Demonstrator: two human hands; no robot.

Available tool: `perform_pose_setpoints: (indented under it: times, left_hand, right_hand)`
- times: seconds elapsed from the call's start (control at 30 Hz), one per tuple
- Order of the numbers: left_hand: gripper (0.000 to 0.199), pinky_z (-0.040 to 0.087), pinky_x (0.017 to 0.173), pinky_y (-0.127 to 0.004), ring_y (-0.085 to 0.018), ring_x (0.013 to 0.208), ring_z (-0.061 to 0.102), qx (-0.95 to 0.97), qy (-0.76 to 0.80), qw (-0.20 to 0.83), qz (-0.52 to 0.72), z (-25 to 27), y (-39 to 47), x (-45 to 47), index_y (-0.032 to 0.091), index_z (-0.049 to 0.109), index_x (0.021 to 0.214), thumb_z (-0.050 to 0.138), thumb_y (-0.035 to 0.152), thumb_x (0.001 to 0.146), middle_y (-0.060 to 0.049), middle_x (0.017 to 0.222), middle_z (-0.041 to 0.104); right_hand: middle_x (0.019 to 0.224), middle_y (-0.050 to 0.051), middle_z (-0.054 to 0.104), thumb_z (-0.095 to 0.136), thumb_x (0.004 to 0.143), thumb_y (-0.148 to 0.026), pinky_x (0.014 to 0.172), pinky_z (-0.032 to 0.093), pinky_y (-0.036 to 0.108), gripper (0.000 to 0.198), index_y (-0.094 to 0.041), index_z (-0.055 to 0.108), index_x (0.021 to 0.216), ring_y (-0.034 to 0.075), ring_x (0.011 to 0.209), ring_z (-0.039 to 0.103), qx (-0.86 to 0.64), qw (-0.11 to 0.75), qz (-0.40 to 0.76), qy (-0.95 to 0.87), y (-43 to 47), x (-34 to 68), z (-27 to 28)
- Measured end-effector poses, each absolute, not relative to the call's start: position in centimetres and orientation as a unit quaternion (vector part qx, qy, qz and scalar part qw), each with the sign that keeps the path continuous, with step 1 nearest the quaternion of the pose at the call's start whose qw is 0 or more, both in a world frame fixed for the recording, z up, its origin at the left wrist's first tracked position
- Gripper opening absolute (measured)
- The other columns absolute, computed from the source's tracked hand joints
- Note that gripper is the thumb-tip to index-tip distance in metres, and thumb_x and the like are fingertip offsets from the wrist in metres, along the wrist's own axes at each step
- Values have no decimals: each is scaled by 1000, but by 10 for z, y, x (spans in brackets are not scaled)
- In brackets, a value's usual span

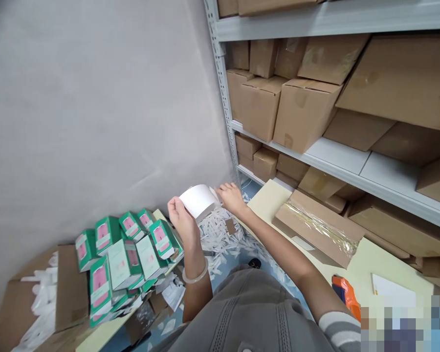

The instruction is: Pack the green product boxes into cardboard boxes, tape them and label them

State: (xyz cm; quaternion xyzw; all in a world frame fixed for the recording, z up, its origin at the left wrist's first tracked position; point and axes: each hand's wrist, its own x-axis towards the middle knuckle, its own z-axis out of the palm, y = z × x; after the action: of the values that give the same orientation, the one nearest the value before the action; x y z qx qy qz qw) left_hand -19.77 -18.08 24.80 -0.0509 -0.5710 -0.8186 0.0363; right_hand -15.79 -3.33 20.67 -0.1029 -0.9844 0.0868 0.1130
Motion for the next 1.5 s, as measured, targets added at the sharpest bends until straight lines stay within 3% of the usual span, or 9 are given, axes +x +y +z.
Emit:
perform_pose_setpoints:
  times: [0.17,0.3,0.43,0.63,0.77,0.87,1.13,1.37,1.5]
  left_hand:
    - [38,37,61,-20,-8,60,45,-39,-563,41,-825,242,-185,-207,20,51,90,61,56,86,7,70,46]
    - [39,35,58,-19,-7,56,40,-47,-571,18,-819,239,-175,-209,20,53,91,60,58,86,8,68,42]
    - [41,36,56,-19,-7,57,44,-66,-554,-36,-829,242,-156,-202,21,52,93,60,60,85,7,69,45]
    - [37,41,57,-19,-8,59,51,-143,-540,-139,-818,254,-112,-170,22,49,96,56,57,89,5,74,51]
    - [29,49,72,-24,-13,81,61,-251,-517,-200,-793,263,-77,-131,23,47,98,51,51,95,-3,96,61]
    - [25,50,81,-27,-15,90,61,-343,-501,-237,-758,263,-55,-101,23,48,99,49,48,97,-6,104,59]
    - [24,41,104,-34,-19,115,55,-586,-477,-314,-574,247,-30,-36,22,56,98,41,40,101,-9,114,56]
    - [20,39,108,-38,-21,124,53,-617,-450,-346,-545,238,-10,-8,22,57,100,51,41,97,-11,123,57]
    - [34,43,104,-39,-22,122,56,-553,-457,-391,-576,219,10,-10,21,52,115,62,42,91,-13,126,57]
  right_hand:
    - [112,11,71,43,96,-15,88,37,36,42,-19,61,133,25,103,59,-158,149,132,-967,-33,-155,209]
    - [114,9,71,45,96,-19,89,40,38,37,-23,65,128,25,103,61,-191,244,203,-929,-33,-135,229]
    - [109,6,72,45,96,-21,89,45,39,34,-28,67,121,25,100,63,-179,342,259,-886,-41,-107,257]
    - [113,5,70,44,98,-25,93,48,40,32,-30,66,121,24,105,63,-190,411,275,-848,-51,-63,284]
    - [120,6,66,47,98,-28,97,48,40,30,-30,64,123,24,113,60,-249,446,285,-811,-46,-33,287]
    - [124,8,64,48,98,-32,94,50,40,30,-28,61,124,24,115,59,-308,467,294,-775,-37,-7,278]
    - [118,9,65,51,95,-40,89,52,39,30,-25,56,119,23,107,63,-458,540,299,-640,-21,67,244]
    - [103,8,69,59,89,-42,81,53,36,27,-22,62,106,21,92,65,-546,609,222,-531,-18,118,243]
    - [103,8,70,61,87,-45,85,53,36,30,-21,63,105,22,95,66,-542,652,252,-466,-17,142,242]
